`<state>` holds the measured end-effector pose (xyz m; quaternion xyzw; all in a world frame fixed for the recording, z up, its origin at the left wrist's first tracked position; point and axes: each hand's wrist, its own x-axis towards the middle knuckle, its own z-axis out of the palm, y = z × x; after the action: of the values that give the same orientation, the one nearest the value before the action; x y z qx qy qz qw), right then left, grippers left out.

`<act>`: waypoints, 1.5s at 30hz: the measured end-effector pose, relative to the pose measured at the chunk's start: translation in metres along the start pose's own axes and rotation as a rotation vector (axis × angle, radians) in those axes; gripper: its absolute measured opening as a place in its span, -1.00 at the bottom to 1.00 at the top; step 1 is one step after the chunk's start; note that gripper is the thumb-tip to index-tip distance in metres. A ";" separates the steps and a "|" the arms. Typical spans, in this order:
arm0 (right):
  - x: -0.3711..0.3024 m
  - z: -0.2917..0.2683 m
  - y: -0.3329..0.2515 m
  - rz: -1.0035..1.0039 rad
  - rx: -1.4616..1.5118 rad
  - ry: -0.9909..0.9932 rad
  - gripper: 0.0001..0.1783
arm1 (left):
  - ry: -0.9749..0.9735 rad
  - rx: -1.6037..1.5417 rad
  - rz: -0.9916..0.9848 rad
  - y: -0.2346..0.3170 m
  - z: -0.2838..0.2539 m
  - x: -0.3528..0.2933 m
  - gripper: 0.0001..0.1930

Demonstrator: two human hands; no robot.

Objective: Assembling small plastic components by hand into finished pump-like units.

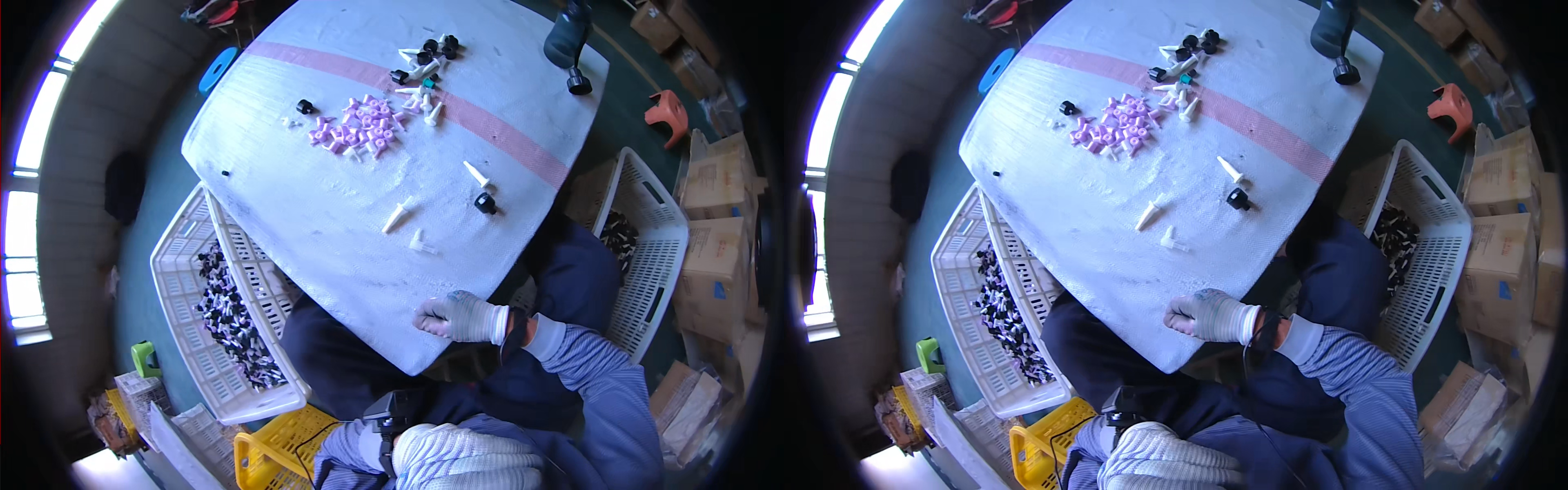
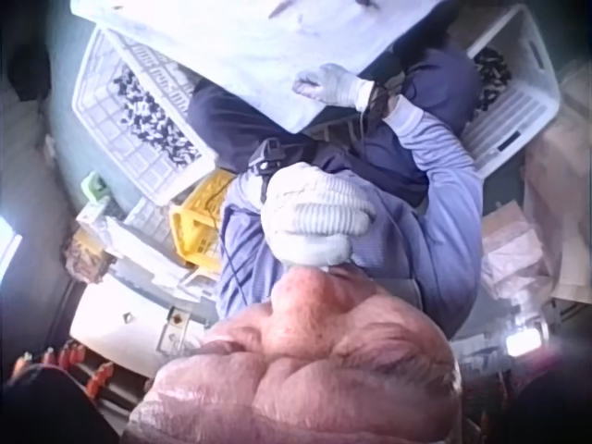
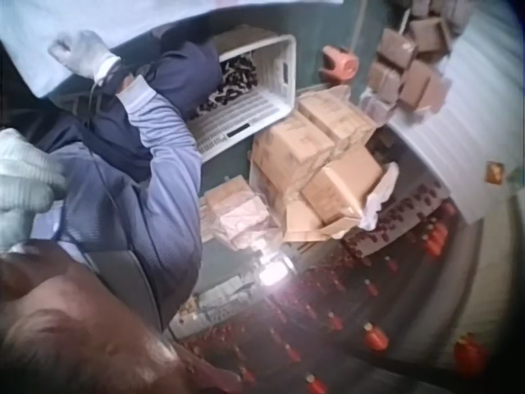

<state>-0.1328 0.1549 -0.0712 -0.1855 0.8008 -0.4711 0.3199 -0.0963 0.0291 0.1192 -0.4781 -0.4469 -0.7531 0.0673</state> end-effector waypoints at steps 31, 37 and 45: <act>-0.002 0.004 0.006 -0.081 -0.024 0.049 -0.67 | 0.479 -0.136 0.392 0.003 0.030 0.018 -0.90; -0.005 0.003 0.008 -0.045 -0.010 0.040 -0.67 | 0.309 -0.333 0.347 0.001 0.018 0.011 -0.89; -0.010 0.002 0.009 -0.108 -0.044 0.106 -0.70 | 0.137 -0.265 0.293 0.015 -0.006 0.001 -0.90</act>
<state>-0.1246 0.1641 -0.0768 -0.2099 0.8156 -0.4793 0.2470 -0.0924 0.0158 0.1282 -0.4903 -0.2638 -0.8183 0.1429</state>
